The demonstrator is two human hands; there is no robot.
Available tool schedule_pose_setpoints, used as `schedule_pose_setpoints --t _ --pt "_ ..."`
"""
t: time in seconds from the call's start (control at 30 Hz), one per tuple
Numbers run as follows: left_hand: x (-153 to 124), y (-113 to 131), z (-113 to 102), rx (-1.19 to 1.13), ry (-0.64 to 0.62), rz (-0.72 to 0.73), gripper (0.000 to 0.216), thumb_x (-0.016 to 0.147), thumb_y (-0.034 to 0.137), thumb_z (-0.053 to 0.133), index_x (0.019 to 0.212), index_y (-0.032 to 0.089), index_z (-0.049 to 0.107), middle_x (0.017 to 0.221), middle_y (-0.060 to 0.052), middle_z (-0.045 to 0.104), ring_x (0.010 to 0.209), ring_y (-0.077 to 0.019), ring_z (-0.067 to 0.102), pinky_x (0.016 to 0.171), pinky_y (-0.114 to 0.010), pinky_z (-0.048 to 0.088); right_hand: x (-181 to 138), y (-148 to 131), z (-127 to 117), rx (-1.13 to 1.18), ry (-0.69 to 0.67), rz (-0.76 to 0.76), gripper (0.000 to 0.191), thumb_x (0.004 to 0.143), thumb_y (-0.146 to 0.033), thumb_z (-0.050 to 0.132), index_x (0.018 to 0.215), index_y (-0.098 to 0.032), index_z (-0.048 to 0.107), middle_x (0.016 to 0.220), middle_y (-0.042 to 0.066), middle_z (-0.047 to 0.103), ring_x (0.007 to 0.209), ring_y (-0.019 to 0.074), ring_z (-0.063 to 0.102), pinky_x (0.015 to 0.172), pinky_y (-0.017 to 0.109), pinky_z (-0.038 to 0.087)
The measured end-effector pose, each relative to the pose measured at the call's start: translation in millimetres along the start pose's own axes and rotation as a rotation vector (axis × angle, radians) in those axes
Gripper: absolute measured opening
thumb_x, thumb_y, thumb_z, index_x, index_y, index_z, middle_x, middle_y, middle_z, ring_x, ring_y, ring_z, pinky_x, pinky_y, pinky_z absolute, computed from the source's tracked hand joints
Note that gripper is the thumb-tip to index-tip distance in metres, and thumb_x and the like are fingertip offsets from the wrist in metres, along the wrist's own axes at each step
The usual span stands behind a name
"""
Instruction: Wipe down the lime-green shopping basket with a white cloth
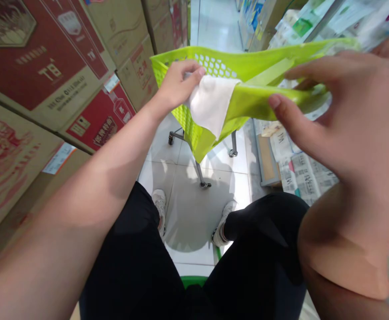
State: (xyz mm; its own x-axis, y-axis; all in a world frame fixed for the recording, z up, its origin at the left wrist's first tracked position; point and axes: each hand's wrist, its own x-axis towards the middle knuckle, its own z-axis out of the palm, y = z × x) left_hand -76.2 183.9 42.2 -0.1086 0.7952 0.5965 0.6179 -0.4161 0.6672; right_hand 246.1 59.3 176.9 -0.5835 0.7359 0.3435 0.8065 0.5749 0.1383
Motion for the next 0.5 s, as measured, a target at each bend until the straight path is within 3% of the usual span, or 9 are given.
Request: schedule_pose_setpoints --t 0.07,0.13,0.2,0.27,0.33,0.4,0.47,0.5 --pt "1.3 4.5 -2.8 0.09 0.096 -0.134 0.005 0.091 0.036 0.07 0.095 0.034 0.07 0.111 0.002 0.079 0.107 -0.0202 0.067 0.105 -0.042 0.051 5.3 -9.3 2.1 0.089 0.097 0.003 0.08 0.106 -0.08 0.033 0.145 -0.021 0.071 0.125 0.017 0.076 0.14 0.052 0.051 0.117 0.072 0.037" --pt "2.7 2.6 -7.0 0.189 0.203 -0.242 0.016 0.085 0.029 0.078 0.097 0.034 0.069 0.119 0.001 0.077 0.117 -0.0226 0.062 0.116 -0.046 0.044 11.1 -15.1 5.0 0.233 0.157 -0.059 0.069 0.108 -0.071 0.042 0.145 -0.021 0.071 0.119 0.013 0.078 0.13 0.043 0.063 0.117 0.061 0.043" --pt "3.1 -1.8 -12.3 0.201 0.207 -0.309 0.025 0.084 0.04 0.084 0.104 0.034 0.069 0.121 0.002 0.076 0.117 -0.0214 0.057 0.115 -0.047 0.042 18.7 -19.4 5.5 0.37 0.205 -0.13 0.055 0.11 -0.059 0.046 0.14 -0.022 0.074 0.112 0.01 0.078 0.114 0.0329 0.072 0.11 0.047 0.051" --pt "2.0 -4.1 -18.4 0.131 0.111 -0.398 0.048 0.084 0.065 0.08 0.115 0.031 0.068 0.117 0.003 0.077 0.108 -0.0177 0.057 0.103 -0.043 0.047 29.5 -23.7 1.7 0.446 0.223 -0.168 0.048 0.112 -0.053 0.044 0.129 -0.025 0.079 0.1 0.008 0.078 0.098 0.0286 0.075 0.099 0.043 0.057" --pt "0.0 -1.9 -25.5 0.055 -0.001 -0.463 0.078 0.076 0.089 0.07 0.122 0.025 0.066 0.114 0.001 0.078 0.099 -0.0159 0.059 0.093 -0.04 0.049 43.1 -28.2 -5.1 0.504 0.172 -0.155 0.049 0.114 -0.051 0.041 0.114 -0.026 0.083 0.089 0.006 0.077 0.082 0.0265 0.073 0.089 0.043 0.059" --pt "-2.0 4.4 -33.7 0.04 -0.063 -0.503 0.099 0.061 0.102 0.064 0.122 0.023 0.068 0.111 -0.002 0.079 0.094 -0.0166 0.063 0.088 -0.041 0.049 57.7 -33.3 -11.6 0.578 0.04 -0.102 0.044 0.113 -0.049 0.046 0.11 -0.026 0.084 0.085 0.003 0.078 0.069 0.0226 0.07 0.078 0.041 0.06" --pt "-2.5 12.4 -42.7 0.077 -0.105 -0.507 0.105 0.054 0.106 0.062 0.12 0.024 0.069 0.102 -0.002 0.079 0.092 -0.018 0.065 0.087 -0.043 0.049 71.2 -40.1 -14.6 0.565 -0.107 -0.049 0.035 0.106 -0.049 0.062 0.128 -0.03 0.081 0.086 -0.001 0.079 0.068 0.0207 0.072 0.075 0.037 0.06" --pt "-1.9 16.5 -47.4 0.101 -0.121 -0.503 0.106 0.054 0.106 0.061 0.121 0.025 0.069 0.096 -0.002 0.079 0.093 -0.0187 0.065 0.088 -0.044 0.048 77.1 -44.5 -14.5 0.514 -0.159 -0.047 0.04 0.102 -0.047 0.067 0.138 -0.033 0.077 0.089 -0.002 0.08 0.073 0.0217 0.074 0.078 0.037 0.061"
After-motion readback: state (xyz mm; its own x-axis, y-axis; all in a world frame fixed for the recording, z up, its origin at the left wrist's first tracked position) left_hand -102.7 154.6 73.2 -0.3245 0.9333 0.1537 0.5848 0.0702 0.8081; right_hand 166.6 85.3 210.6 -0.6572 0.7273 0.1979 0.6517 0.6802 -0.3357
